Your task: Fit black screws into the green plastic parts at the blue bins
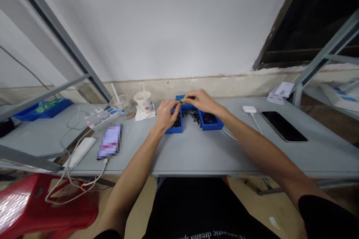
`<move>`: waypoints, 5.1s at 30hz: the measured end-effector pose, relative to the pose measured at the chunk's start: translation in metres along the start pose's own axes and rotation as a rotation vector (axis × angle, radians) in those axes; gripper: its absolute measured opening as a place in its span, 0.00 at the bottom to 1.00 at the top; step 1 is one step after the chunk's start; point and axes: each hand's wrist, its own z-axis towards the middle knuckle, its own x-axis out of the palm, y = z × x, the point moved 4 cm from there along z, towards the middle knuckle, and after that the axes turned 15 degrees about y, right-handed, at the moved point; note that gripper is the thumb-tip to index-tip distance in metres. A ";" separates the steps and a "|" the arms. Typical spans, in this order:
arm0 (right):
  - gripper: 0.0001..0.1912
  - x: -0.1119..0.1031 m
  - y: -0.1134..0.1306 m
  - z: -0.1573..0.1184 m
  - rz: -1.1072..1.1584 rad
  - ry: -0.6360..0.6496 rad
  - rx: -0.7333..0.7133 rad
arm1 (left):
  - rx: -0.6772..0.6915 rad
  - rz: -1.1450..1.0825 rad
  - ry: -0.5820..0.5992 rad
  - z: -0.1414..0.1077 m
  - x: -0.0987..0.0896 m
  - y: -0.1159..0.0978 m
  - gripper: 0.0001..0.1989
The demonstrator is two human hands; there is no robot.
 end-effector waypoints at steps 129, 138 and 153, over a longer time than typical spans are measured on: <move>0.11 0.001 0.009 -0.005 -0.486 0.178 -0.087 | 0.040 0.031 0.077 0.001 0.008 0.001 0.13; 0.15 0.002 0.011 -0.005 -0.503 0.200 -0.057 | 0.035 0.024 0.093 0.001 0.006 -0.002 0.15; 0.22 -0.066 -0.011 -0.038 -0.453 0.344 0.389 | 0.116 0.056 0.214 0.001 0.007 -0.017 0.16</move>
